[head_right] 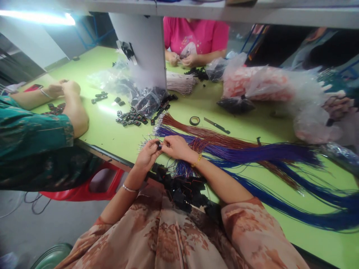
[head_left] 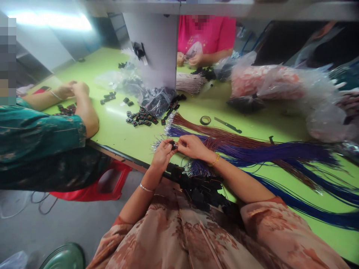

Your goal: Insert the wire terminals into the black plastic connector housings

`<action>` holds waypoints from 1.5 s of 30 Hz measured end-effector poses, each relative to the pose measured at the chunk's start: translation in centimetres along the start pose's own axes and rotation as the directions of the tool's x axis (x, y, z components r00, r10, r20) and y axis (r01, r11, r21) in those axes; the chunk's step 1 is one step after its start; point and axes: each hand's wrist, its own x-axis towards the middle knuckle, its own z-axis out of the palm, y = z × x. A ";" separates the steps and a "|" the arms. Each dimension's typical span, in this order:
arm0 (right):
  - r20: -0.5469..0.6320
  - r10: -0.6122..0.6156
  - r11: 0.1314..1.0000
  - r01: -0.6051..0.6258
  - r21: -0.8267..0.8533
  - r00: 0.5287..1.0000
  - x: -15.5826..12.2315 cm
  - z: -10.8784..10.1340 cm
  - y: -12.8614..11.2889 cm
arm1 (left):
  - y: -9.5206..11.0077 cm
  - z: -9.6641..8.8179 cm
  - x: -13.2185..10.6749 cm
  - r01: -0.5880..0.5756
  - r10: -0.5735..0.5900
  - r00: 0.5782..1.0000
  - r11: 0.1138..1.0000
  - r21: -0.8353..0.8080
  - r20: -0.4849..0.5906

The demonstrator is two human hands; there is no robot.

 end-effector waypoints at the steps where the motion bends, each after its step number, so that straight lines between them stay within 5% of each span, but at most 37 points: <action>1: 0.006 0.001 1.000 -0.001 -0.001 1.000 0.0 0.1 -0.1 | -0.1 0.0 0.0 -0.010 0.010 1.000 1.000 0.022 -0.013; 10: -0.005 -0.147 0.980 0.144 -0.139 0.989 -0.4 1.0 0.2 | -0.3 0.2 0.0 -0.031 0.042 0.992 0.996 0.087 -0.117; 17: 0.050 -0.040 0.977 0.049 -0.206 0.998 -0.2 0.4 -0.4 | -0.5 0.6 0.0 0.000 0.015 0.990 0.995 0.104 -0.138; 22: -0.053 0.067 0.995 -0.070 -0.067 0.996 4.3 -1.7 2.2 | -0.3 0.4 0.4 -0.005 0.015 0.993 0.997 0.083 -0.116; 27: -0.044 0.250 0.933 -0.253 -0.258 0.967 8.7 -1.0 5.0 | -0.4 0.1 0.5 -0.005 0.015 0.994 0.996 0.091 -0.110; 34: -0.033 0.258 0.889 -0.251 -0.384 0.966 8.8 0.0 5.8 | -0.5 -0.2 0.6 -0.007 0.014 0.996 0.997 0.079 -0.088; 38: -0.107 0.220 0.919 -0.242 -0.310 0.970 8.5 -0.6 6.5 | -0.5 -0.1 0.6 -0.009 0.014 0.996 0.998 0.064 -0.092; 45: -0.209 0.114 0.992 -0.098 0.085 0.971 8.1 -1.5 5.7 | -0.5 0.0 0.5 -0.017 0.024 0.994 0.998 0.065 -0.103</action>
